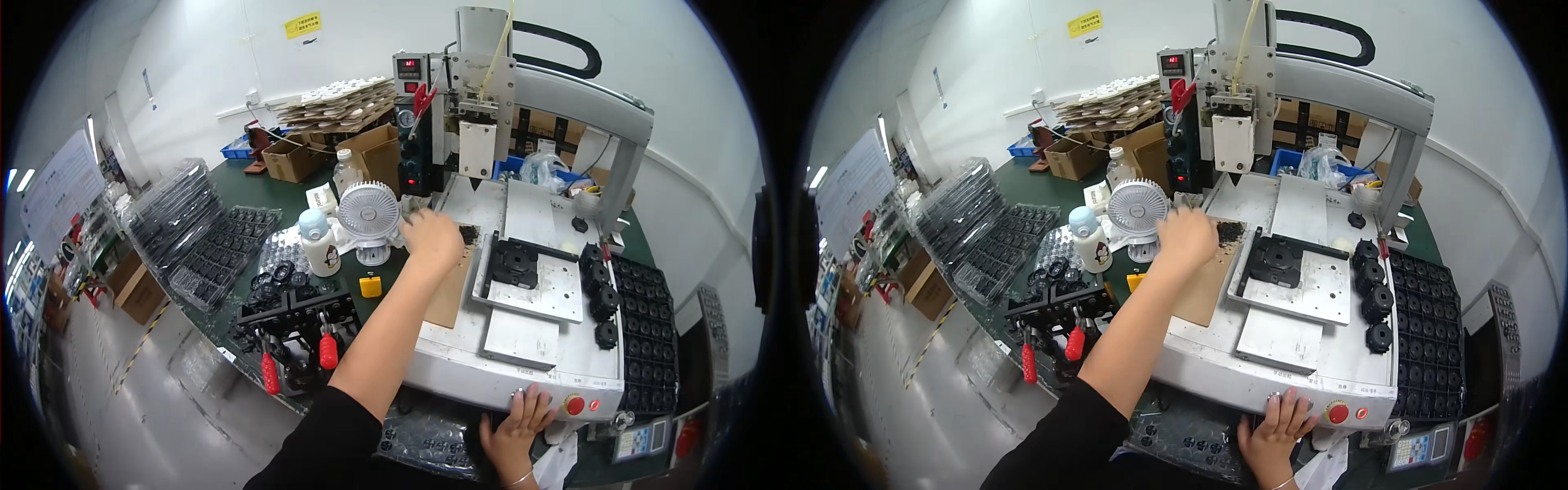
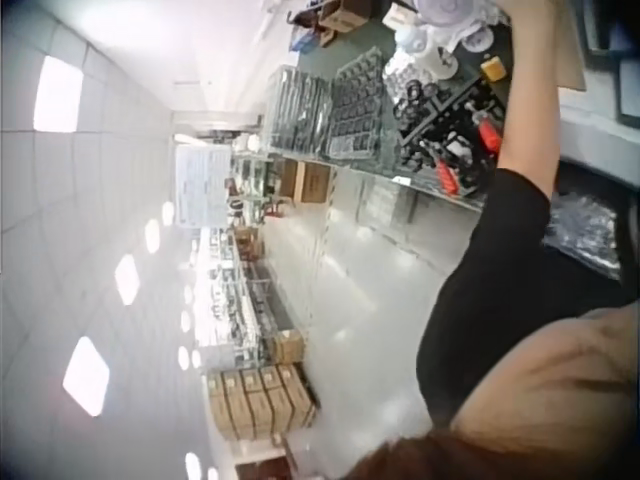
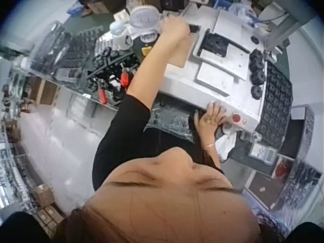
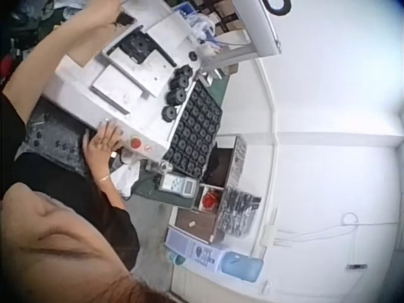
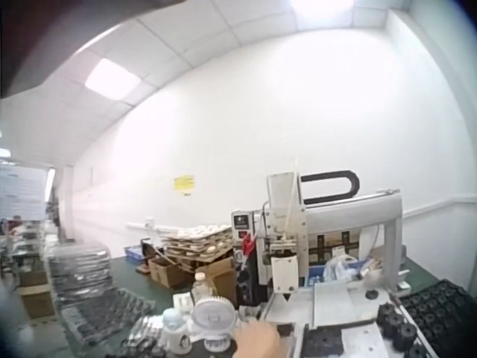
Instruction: Assembling and cleaning electronic components using a specialized assembly machine and manual clamping fixtures.
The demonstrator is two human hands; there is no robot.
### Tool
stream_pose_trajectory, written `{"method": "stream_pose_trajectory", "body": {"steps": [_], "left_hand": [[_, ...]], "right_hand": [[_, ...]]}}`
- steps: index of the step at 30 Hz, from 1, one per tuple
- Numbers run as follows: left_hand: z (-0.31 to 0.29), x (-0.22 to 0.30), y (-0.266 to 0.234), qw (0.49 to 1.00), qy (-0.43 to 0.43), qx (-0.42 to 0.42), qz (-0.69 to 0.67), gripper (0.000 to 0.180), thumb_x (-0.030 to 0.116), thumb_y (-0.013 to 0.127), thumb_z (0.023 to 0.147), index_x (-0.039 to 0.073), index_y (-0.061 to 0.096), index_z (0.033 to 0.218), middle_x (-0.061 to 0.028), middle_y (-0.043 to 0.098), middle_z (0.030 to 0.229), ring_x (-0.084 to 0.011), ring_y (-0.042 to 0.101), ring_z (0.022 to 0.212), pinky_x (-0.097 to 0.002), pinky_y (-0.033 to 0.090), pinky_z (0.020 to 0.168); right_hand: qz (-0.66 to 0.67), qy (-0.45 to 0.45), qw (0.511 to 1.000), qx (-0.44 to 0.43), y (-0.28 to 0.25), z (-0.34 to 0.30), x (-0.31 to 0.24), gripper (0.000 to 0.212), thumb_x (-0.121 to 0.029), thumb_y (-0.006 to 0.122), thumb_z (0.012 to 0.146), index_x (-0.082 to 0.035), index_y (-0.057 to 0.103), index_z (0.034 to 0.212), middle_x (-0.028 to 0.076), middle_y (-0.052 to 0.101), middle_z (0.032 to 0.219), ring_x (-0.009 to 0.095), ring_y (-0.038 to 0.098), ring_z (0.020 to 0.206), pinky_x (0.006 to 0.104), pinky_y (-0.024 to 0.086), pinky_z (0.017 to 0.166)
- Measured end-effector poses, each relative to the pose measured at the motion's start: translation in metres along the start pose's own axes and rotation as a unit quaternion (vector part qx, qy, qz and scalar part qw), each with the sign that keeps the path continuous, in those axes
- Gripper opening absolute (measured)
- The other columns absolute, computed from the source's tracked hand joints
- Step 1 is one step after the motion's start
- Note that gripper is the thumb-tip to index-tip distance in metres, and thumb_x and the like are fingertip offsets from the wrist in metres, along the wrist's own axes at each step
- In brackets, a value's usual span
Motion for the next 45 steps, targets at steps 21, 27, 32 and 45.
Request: {"method": "stream_pose_trajectory", "body": {"steps": [21, 27, 32, 45], "left_hand": [[0.24, -0.114, 0.096, 0.486, -0.313, -0.018, -0.816, 0.047, 0.041, 0.039, 0.099, -0.003, 0.053, 0.089, -0.0143, 0.061, 0.073, -0.0273, 0.063, 0.061, -0.038, 0.051, 0.05], [0.211, -0.098, 0.058, 0.921, -0.167, 0.084, -0.342, 0.027, 0.024, 0.051, 0.096, -0.003, 0.05, 0.093, -0.0152, 0.06, 0.073, -0.0322, 0.066, 0.071, -0.0419, 0.054, 0.058], [0.179, -0.108, 0.043, 0.967, -0.115, 0.215, -0.079, 0.025, 0.016, 0.057, 0.089, 0.001, 0.047, 0.106, -0.0211, 0.064, 0.097, -0.0352, 0.065, 0.093, -0.0444, 0.053, 0.077], [0.076, -0.069, 0.009, 0.85, 0.013, -0.452, 0.269, 0.045, 0.035, 0.053, 0.093, 0.005, 0.054, 0.126, -0.0146, 0.064, 0.109, -0.026, 0.067, 0.09, -0.0438, 0.058, 0.072]], "right_hand": [[-0.017, -0.057, 0.995, 0.082, -0.005, -0.004, 0.01, 0.049, -0.032, 0.061, 0.082, -0.014, 0.051, 0.126, 0.008, 0.049, 0.13, 0.032, 0.045, 0.121, 0.0505, 0.029, 0.101], [-0.024, -0.062, 0.996, 0.061, -0.009, -0.004, 0.007, 0.048, -0.028, 0.062, 0.081, -0.015, 0.05, 0.126, 0.008, 0.049, 0.128, 0.031, 0.045, 0.121, 0.0483, 0.029, 0.102], [-0.004, -0.066, 0.996, 0.065, -0.004, -0.001, 0.005, 0.052, -0.031, 0.066, 0.079, -0.014, 0.05, 0.125, 0.009, 0.048, 0.129, 0.031, 0.043, 0.122, 0.0486, 0.029, 0.101], [-0.053, -0.062, 0.996, -0.035, 0.011, -0.012, 0.012, 0.085, -0.03, 0.076, 0.071, -0.006, 0.026, 0.135, 0.022, 0.025, 0.145, 0.047, 0.017, 0.136, 0.059, 0.004, 0.11]]}}
Point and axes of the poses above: each hand's wrist, its own z-axis towards the middle knuckle, its own y-axis out of the palm, x = y × z, the point moved 5 cm from there along z, towards the middle knuckle
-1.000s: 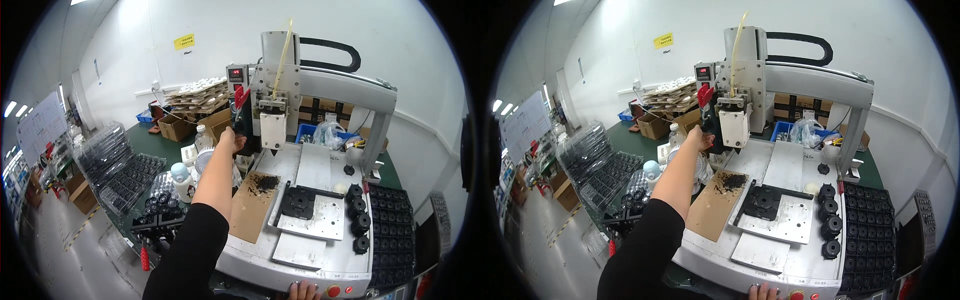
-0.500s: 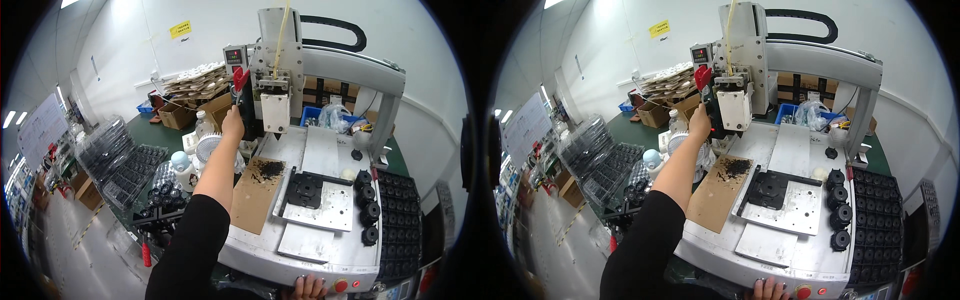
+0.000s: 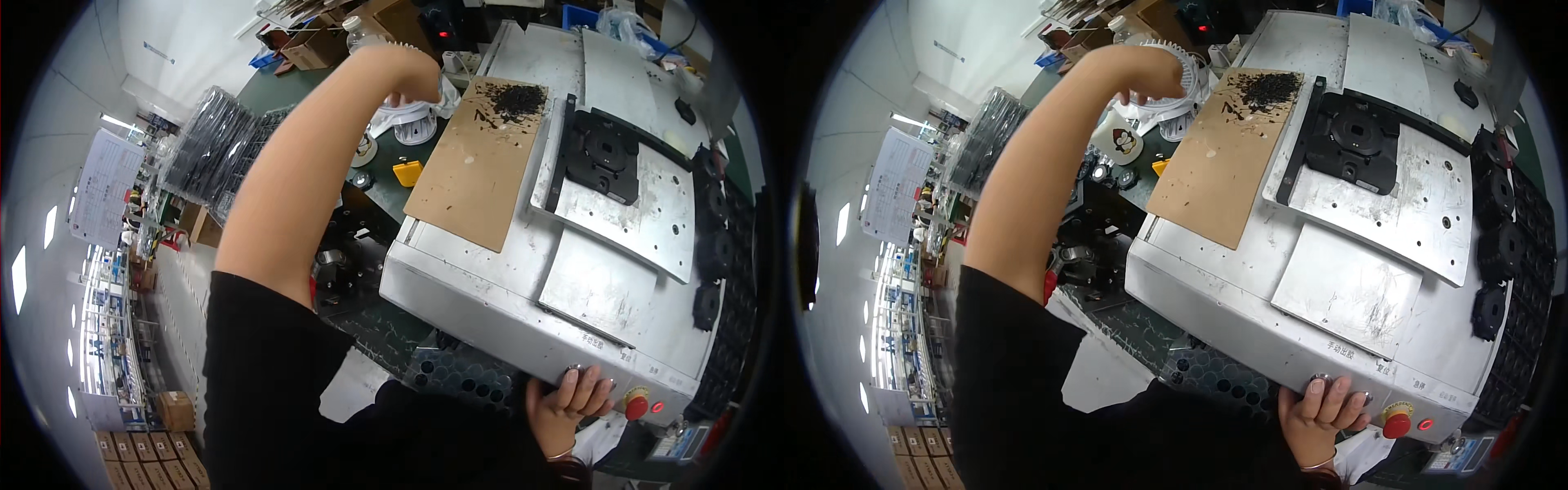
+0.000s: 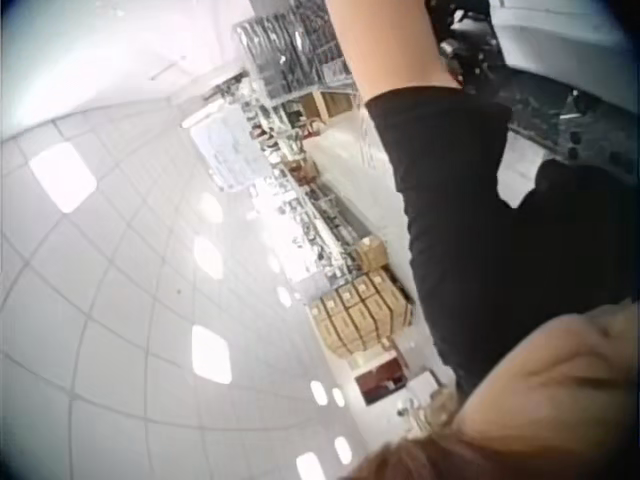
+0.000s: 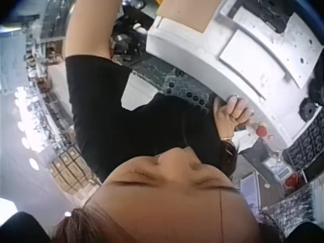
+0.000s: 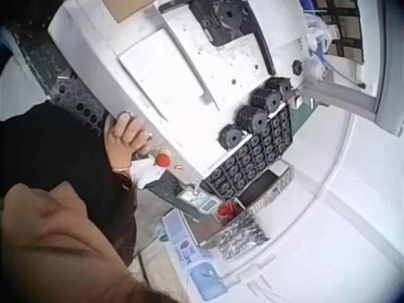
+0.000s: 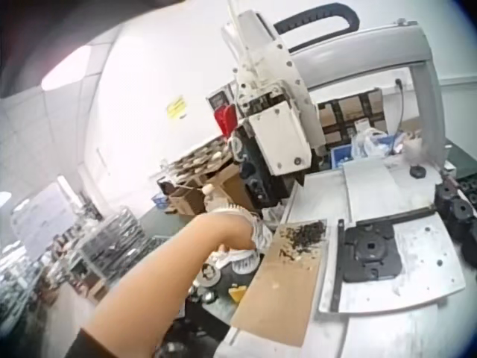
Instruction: Assembling and cleaning electronic components using a specialized assembly machine and manual clamping fixtures.
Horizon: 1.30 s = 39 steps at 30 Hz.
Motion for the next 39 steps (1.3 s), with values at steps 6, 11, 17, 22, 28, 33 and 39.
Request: {"method": "stream_pose_trajectory", "body": {"steps": [6, 11, 17, 22, 28, 33, 39], "left_hand": [[-0.018, 0.014, 0.017, 0.997, 0.039, 0.059, 0.034, 0.035, 0.029, 0.055, 0.09, 0.004, 0.065, 0.112, -0.0149, 0.066, 0.11, -0.0264, 0.067, 0.09, -0.0387, 0.056, 0.071], [0.009, 0.016, 0.021, 0.977, 0.042, 0.159, 0.138, 0.028, 0.016, 0.054, 0.084, 0.004, 0.071, 0.103, -0.0159, 0.066, 0.112, -0.0298, 0.066, 0.097, -0.0406, 0.053, 0.079], [0.018, -0.021, -0.001, 0.966, 0.016, 0.256, -0.02, 0.031, 0.012, 0.056, 0.077, 0.005, 0.07, 0.104, -0.0174, 0.066, 0.112, -0.0333, 0.064, 0.103, -0.043, 0.051, 0.084], [0.005, -0.048, -0.024, 0.961, -0.053, 0.26, -0.076, 0.032, 0.011, 0.057, 0.077, 0.004, 0.07, 0.105, -0.0175, 0.065, 0.115, -0.033, 0.063, 0.106, -0.0423, 0.051, 0.087], [-0.003, -0.058, -0.069, 0.979, 0.018, 0.184, 0.089, 0.032, 0.012, 0.05, 0.079, 0.001, 0.068, 0.104, -0.023, 0.065, 0.109, -0.0337, 0.066, 0.095, -0.0443, 0.053, 0.081], [0.055, -0.048, -0.072, 0.718, -0.113, 0.182, -0.662, 0.038, 0.017, 0.041, 0.088, -0.013, 0.063, 0.096, -0.0301, 0.063, 0.104, -0.0398, 0.063, 0.1, -0.0489, 0.054, 0.08], [0.185, -0.059, -0.066, 0.281, 0.12, 0.147, -0.941, 0.048, 0.031, 0.03, 0.095, -0.012, 0.048, 0.106, -0.0239, 0.062, 0.094, -0.0331, 0.066, 0.079, -0.0476, 0.056, 0.072]], "right_hand": [[-0.001, 0.01, 1.0, -0.002, -0.003, -0.002, -0.003, 0.085, -0.028, 0.076, 0.071, -0.005, 0.026, 0.135, 0.022, 0.024, 0.145, 0.047, 0.016, 0.136, 0.0586, 0.004, 0.111], [0.002, 0.015, 1.0, 0.003, -0.007, -0.002, -0.005, 0.086, -0.028, 0.076, 0.07, -0.003, 0.026, 0.136, 0.022, 0.025, 0.145, 0.048, 0.017, 0.136, 0.0591, 0.005, 0.11], [0.01, 0.02, 0.999, 0.024, -0.009, -0.008, -0.008, 0.084, -0.03, 0.075, 0.071, -0.003, 0.029, 0.135, 0.023, 0.028, 0.144, 0.048, 0.019, 0.136, 0.0601, 0.006, 0.11], [0.014, 0.015, 1.0, 0.014, 0.001, -0.014, -0.007, 0.081, -0.033, 0.075, 0.071, -0.005, 0.032, 0.133, 0.024, 0.029, 0.142, 0.048, 0.015, 0.137, 0.0613, 0.001, 0.11], [0.026, 0.016, 0.999, 0.016, -0.005, -0.001, -0.004, 0.079, -0.032, 0.074, 0.071, -0.004, 0.034, 0.132, 0.023, 0.032, 0.141, 0.047, 0.02, 0.136, 0.0599, 0.005, 0.111], [0.02, -0.005, 1.0, 0.021, -0.008, -0.001, 0.0, 0.077, -0.031, 0.073, 0.071, -0.003, 0.034, 0.132, 0.024, 0.034, 0.141, 0.046, 0.023, 0.135, 0.0589, 0.007, 0.111], [0.102, -0.012, 0.993, 0.051, -0.031, 0.002, 0.006, 0.056, -0.035, 0.068, 0.078, -0.016, 0.052, 0.128, 0.008, 0.047, 0.132, 0.03, 0.04, 0.124, 0.0477, 0.028, 0.1]]}}
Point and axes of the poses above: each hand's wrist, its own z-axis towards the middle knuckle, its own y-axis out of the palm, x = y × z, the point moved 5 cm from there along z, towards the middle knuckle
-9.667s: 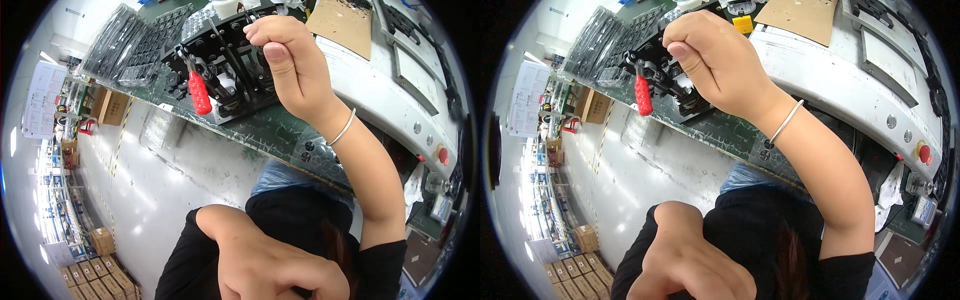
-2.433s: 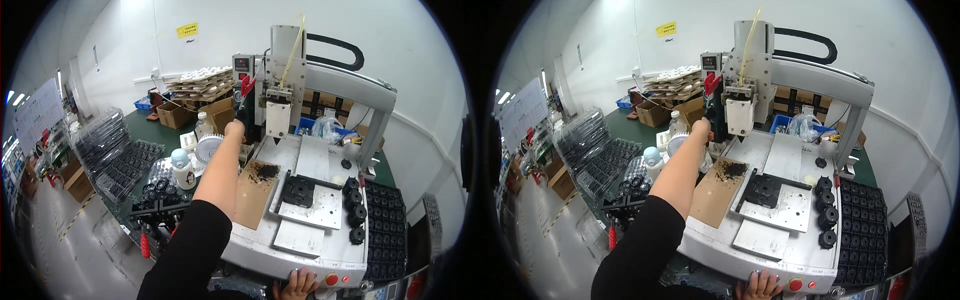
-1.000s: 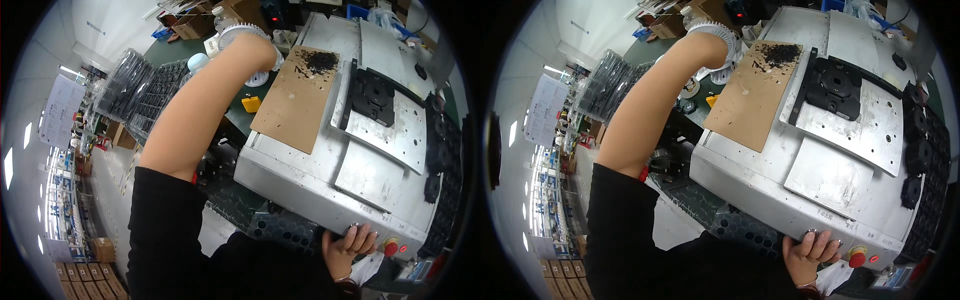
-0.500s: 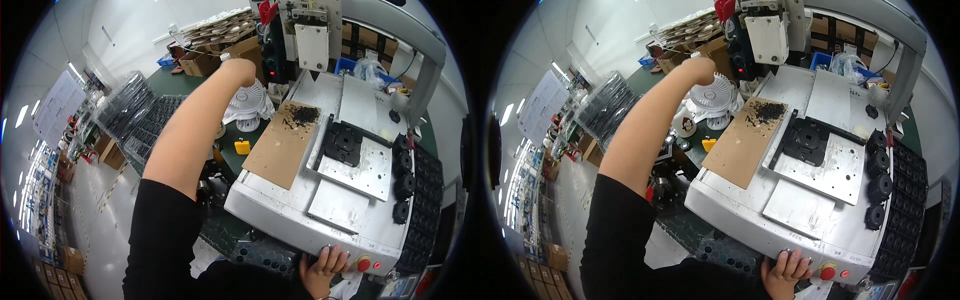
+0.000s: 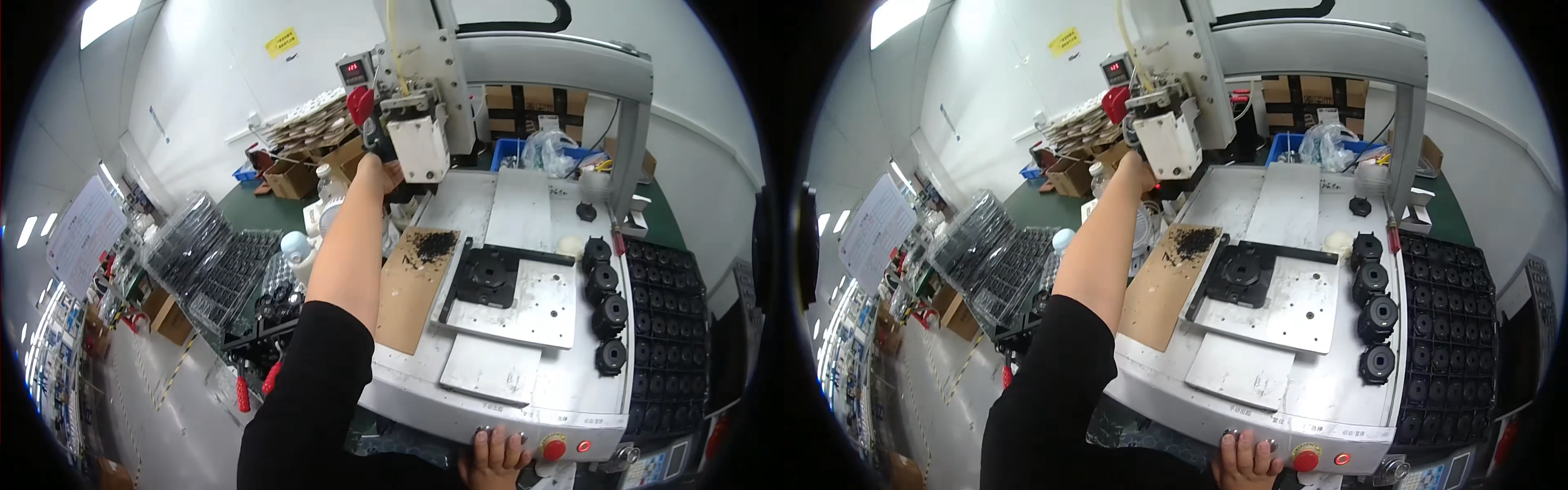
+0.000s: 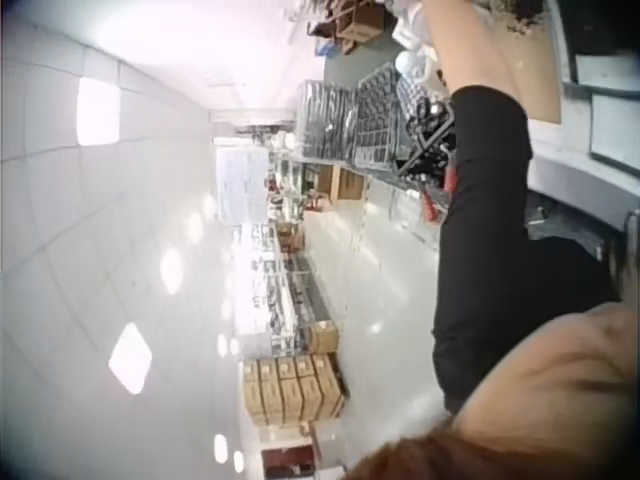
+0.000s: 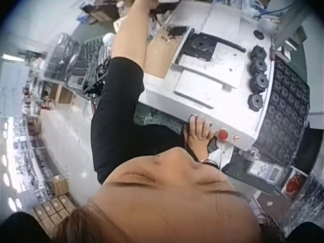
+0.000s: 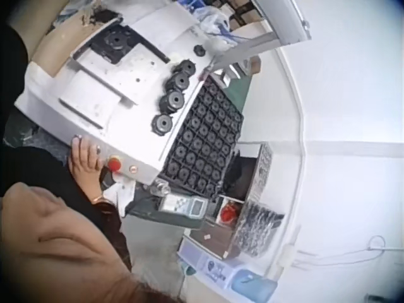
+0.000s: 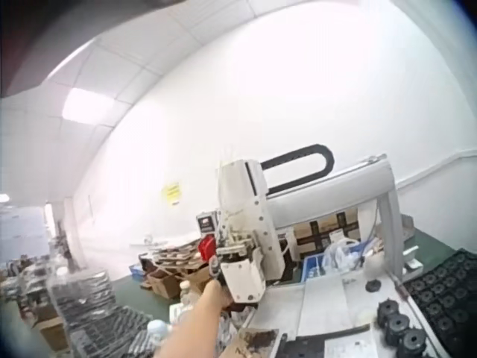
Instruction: Assembling and cleaning electronic components using a specialized assembly machine and manual clamping fixtures.
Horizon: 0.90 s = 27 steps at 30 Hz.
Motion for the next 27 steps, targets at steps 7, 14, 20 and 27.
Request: {"method": "stream_pose_trajectory", "body": {"steps": [7, 14, 20, 27], "left_hand": [[-0.029, -0.036, 0.05, 0.986, -0.015, 0.071, -0.147, 0.045, 0.036, 0.03, 0.097, -0.004, 0.051, 0.096, -0.0164, 0.062, 0.085, -0.0293, 0.065, 0.071, -0.042, 0.056, 0.066], [-0.029, -0.012, 0.004, 0.983, -0.012, 0.103, -0.15, 0.05, 0.045, 0.034, 0.098, -0.001, 0.053, 0.093, -0.0103, 0.062, 0.074, -0.0237, 0.063, 0.063, -0.0322, 0.054, 0.053], [-0.019, -0.011, 0.001, 0.989, 0.022, 0.094, -0.11, 0.037, 0.035, 0.055, 0.094, -0.001, 0.052, 0.095, -0.0104, 0.061, 0.07, -0.0202, 0.059, 0.055, -0.0296, 0.05, 0.045], [-0.062, 0.004, 0.004, 0.935, 0.249, 0.162, 0.193, 0.023, 0.016, 0.065, 0.087, -0.001, 0.052, 0.094, -0.0127, 0.061, 0.076, -0.0236, 0.06, 0.057, -0.0346, 0.052, 0.047]], "right_hand": [[-0.033, 0.004, 0.999, -0.034, 0.013, -0.009, 0.005, 0.052, -0.033, 0.066, 0.079, -0.018, 0.054, 0.127, 0.004, 0.048, 0.132, 0.029, 0.04, 0.124, 0.0467, 0.027, 0.1], [-0.033, -0.007, 0.999, -0.007, 0.01, 0.001, 0.002, 0.052, -0.032, 0.066, 0.079, -0.018, 0.053, 0.128, 0.004, 0.048, 0.131, 0.028, 0.041, 0.122, 0.0455, 0.027, 0.101], [-0.03, -0.001, 1.0, 0.002, 0.007, 0.001, 0.001, 0.055, -0.03, 0.068, 0.078, -0.016, 0.051, 0.129, 0.006, 0.048, 0.131, 0.028, 0.042, 0.121, 0.046, 0.028, 0.101], [-0.018, 0.001, 1.0, 0.009, 0.004, 0.005, -0.001, 0.056, -0.031, 0.07, 0.077, -0.015, 0.051, 0.127, 0.008, 0.049, 0.13, 0.029, 0.043, 0.12, 0.0468, 0.029, 0.1]]}}
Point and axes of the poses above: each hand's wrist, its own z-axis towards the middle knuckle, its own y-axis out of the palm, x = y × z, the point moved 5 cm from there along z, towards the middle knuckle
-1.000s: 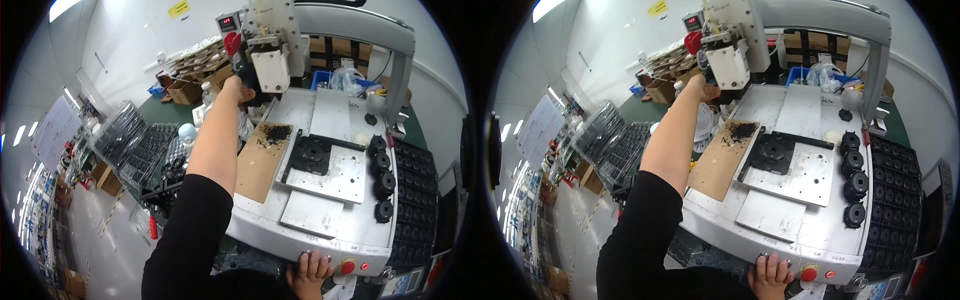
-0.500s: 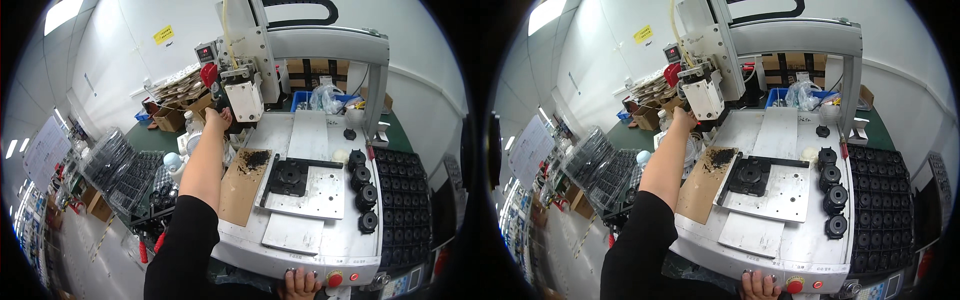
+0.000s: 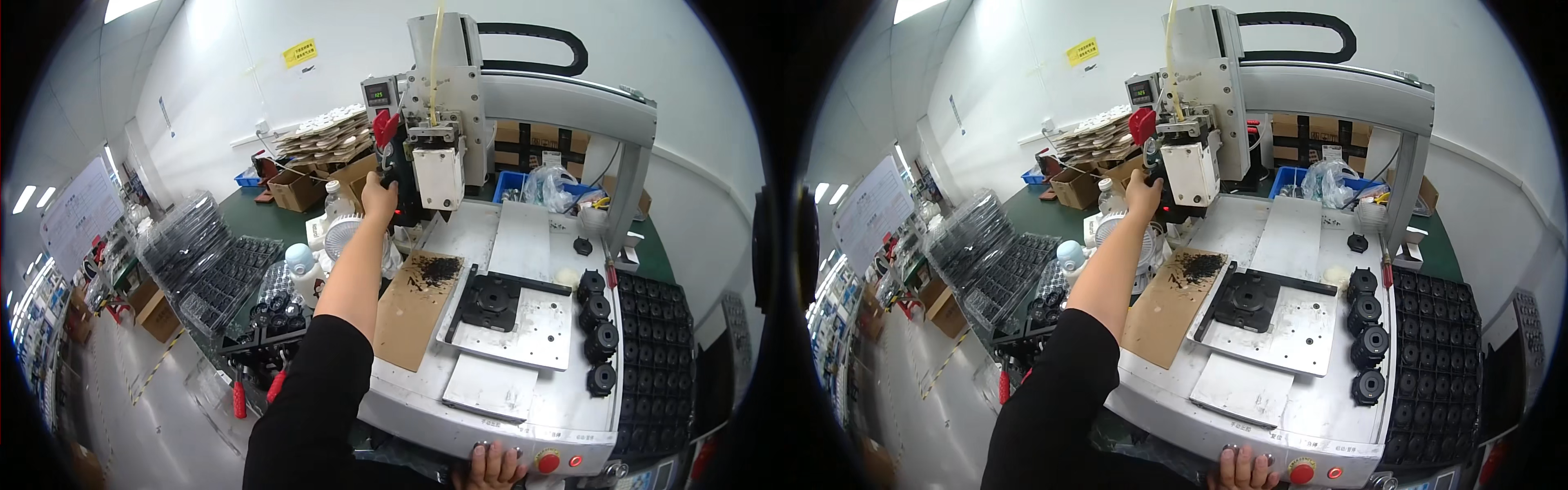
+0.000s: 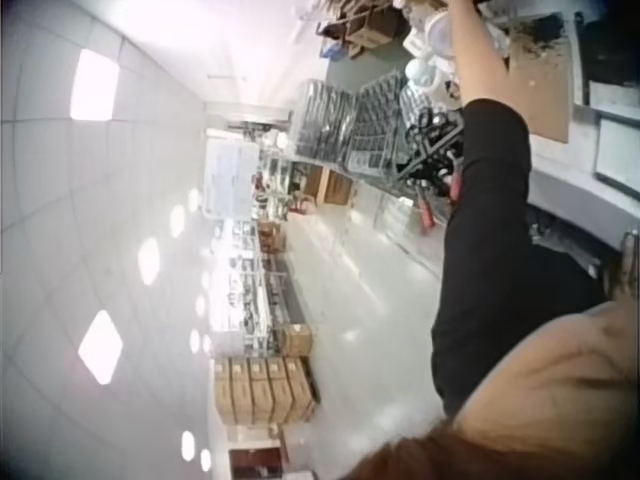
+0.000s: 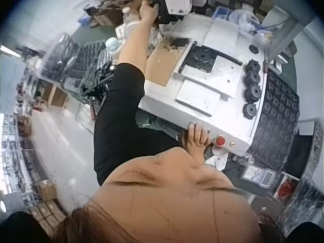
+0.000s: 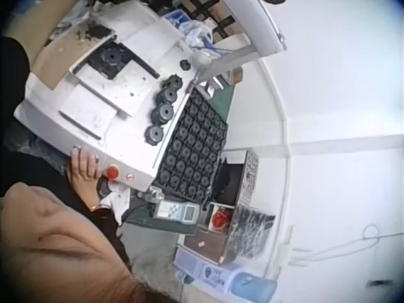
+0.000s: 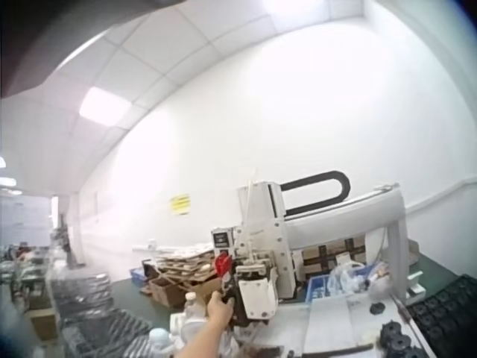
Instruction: Assembling and cleaning electronic components using a specialized assembly machine and manual clamping fixtures.
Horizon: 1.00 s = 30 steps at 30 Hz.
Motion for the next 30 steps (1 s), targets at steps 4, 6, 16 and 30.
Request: {"method": "stream_pose_trajectory", "body": {"steps": [4, 6, 16, 30], "left_hand": [[0.008, 0.001, -0.006, 0.988, -0.074, 0.027, -0.129, 0.019, 0.017, 0.057, 0.09, -0.001, 0.051, 0.094, -0.0136, 0.06, 0.082, -0.0246, 0.061, 0.06, -0.033, 0.052, 0.047], [0.011, -0.008, -0.006, 0.975, -0.115, 0.038, -0.189, 0.019, 0.017, 0.053, 0.091, -0.001, 0.051, 0.095, -0.014, 0.06, 0.086, -0.0251, 0.061, 0.061, -0.0321, 0.052, 0.047], [0.027, -0.03, 0.019, 0.89, -0.33, -0.115, -0.293, 0.026, 0.025, 0.041, 0.095, 0.001, 0.05, 0.1, -0.0144, 0.061, 0.088, -0.0235, 0.062, 0.064, -0.0278, 0.051, 0.044], [0.031, -0.023, 0.007, 0.991, 0.031, -0.057, 0.121, 0.028, 0.025, 0.053, 0.091, 0.0, 0.047, 0.101, -0.021, 0.062, 0.086, -0.0303, 0.062, 0.072, -0.0371, 0.05, 0.059]], "right_hand": [[0.004, 0.002, 1.0, 0.007, 0.001, 0.002, 0.001, 0.055, -0.032, 0.07, 0.077, -0.014, 0.052, 0.126, 0.008, 0.049, 0.129, 0.029, 0.044, 0.119, 0.0472, 0.029, 0.1], [-0.001, 0.0, 1.0, 0.003, 0.001, -0.001, 0.001, 0.055, -0.032, 0.07, 0.077, -0.014, 0.052, 0.126, 0.008, 0.049, 0.128, 0.029, 0.044, 0.119, 0.047, 0.03, 0.1], [-0.013, -0.004, 1.0, 0.018, 0.001, -0.001, 0.001, 0.055, -0.031, 0.068, 0.077, -0.015, 0.051, 0.126, 0.007, 0.049, 0.126, 0.029, 0.044, 0.118, 0.046, 0.031, 0.096], [-0.015, -0.011, 0.999, 0.029, 0.002, -0.001, 0.002, 0.052, -0.031, 0.066, 0.078, -0.014, 0.052, 0.126, 0.007, 0.05, 0.127, 0.028, 0.046, 0.115, 0.0459, 0.031, 0.095]]}}
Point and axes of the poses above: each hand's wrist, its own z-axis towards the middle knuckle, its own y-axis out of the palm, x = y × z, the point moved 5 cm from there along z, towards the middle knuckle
